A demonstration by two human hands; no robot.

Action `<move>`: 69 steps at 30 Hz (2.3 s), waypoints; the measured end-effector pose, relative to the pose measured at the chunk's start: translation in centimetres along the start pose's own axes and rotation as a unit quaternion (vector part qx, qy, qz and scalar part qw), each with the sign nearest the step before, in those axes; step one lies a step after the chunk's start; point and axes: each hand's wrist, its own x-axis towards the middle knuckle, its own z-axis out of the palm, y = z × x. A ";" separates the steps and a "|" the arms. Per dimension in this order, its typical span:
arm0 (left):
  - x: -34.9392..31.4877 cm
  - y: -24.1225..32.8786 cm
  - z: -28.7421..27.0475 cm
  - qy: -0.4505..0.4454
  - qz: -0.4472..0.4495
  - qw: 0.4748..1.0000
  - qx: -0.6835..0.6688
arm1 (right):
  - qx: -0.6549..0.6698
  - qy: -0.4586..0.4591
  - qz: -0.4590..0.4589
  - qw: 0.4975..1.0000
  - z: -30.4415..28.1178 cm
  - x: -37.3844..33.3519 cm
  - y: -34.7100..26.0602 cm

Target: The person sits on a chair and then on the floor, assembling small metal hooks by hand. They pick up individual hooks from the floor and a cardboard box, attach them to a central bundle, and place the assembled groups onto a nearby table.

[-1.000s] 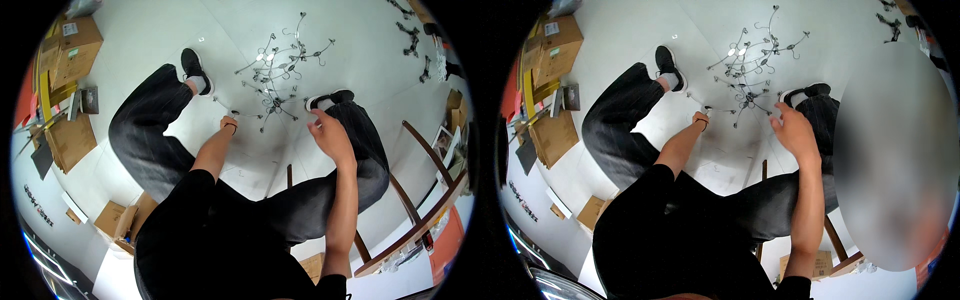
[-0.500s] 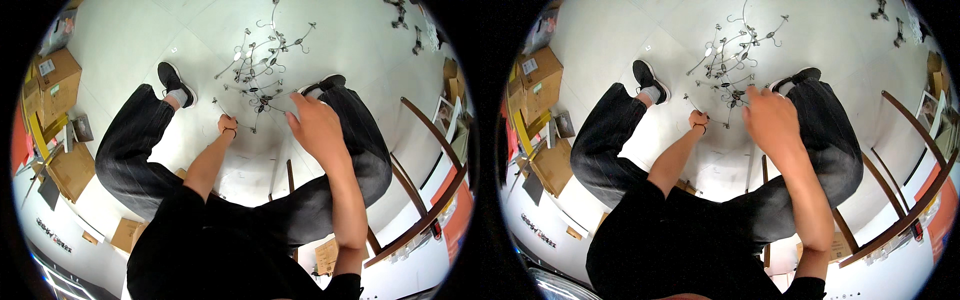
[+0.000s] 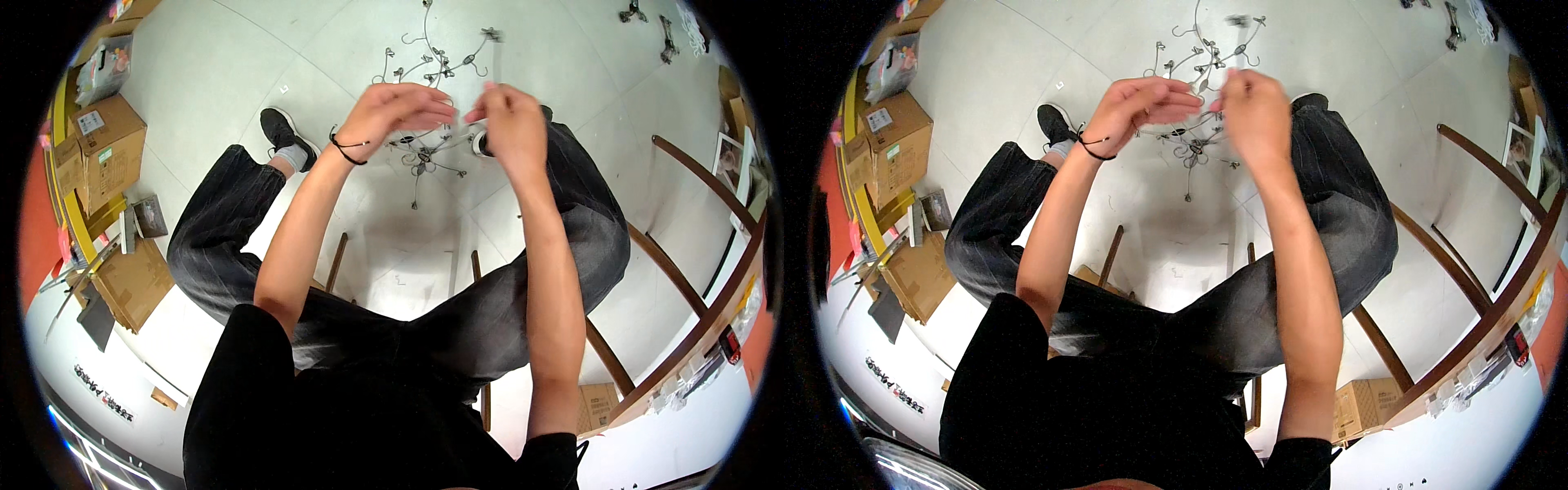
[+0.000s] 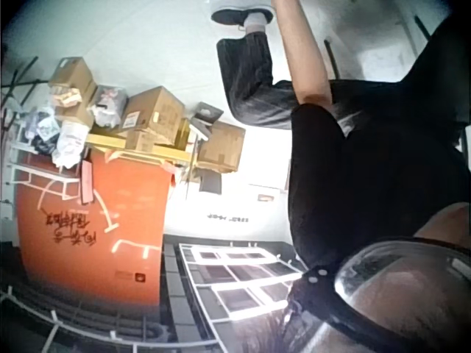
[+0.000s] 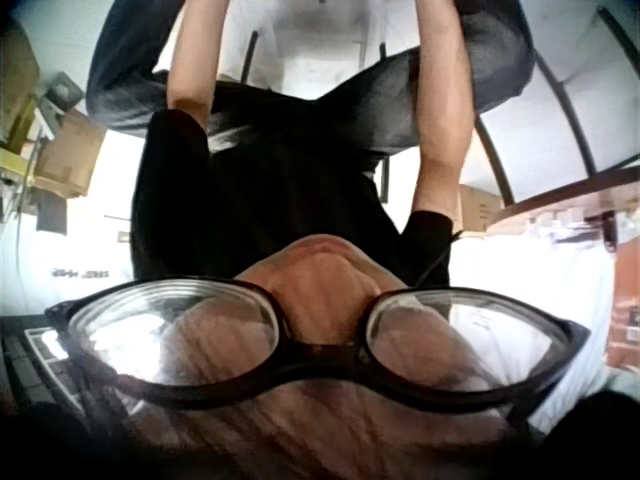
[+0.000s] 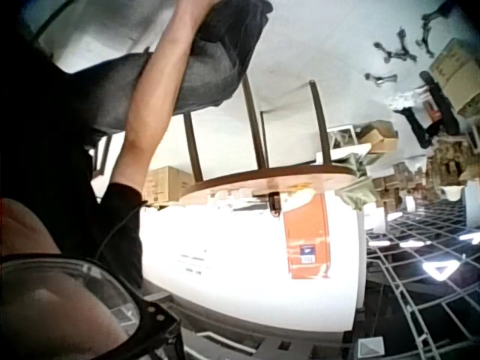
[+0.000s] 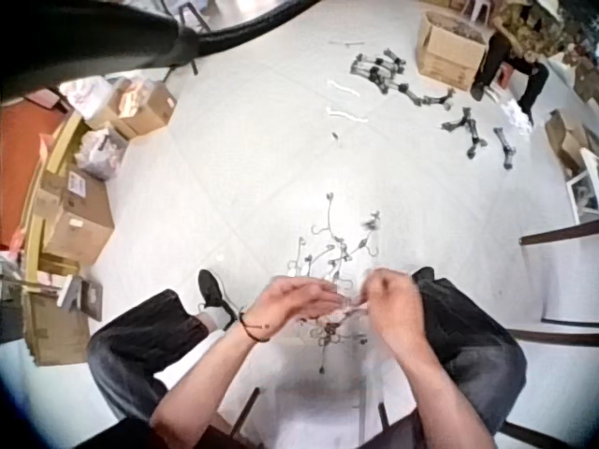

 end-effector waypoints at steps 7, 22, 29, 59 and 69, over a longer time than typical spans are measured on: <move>0.9 -37.4 -13.3 0.132 -0.250 0.738 0.613 | -0.001 0.098 -0.020 0.995 -0.3 -0.2 -0.3; -4.5 -39.2 -2.5 0.225 -0.320 0.889 0.238 | -0.027 0.075 -0.016 0.997 -1.3 0.4 2.9; -9.1 -17.6 -1.4 0.186 -0.212 0.951 0.130 | -0.016 0.012 0.004 1.000 0.0 0.3 5.5; -8.8 8.3 -5.5 0.236 0.178 0.769 0.567 | 0.465 -0.248 0.050 0.848 4.5 -4.1 -6.3; -2.7 6.6 -7.0 0.148 0.143 0.758 0.619 | 0.486 -0.430 -0.004 0.761 2.9 -4.2 -7.3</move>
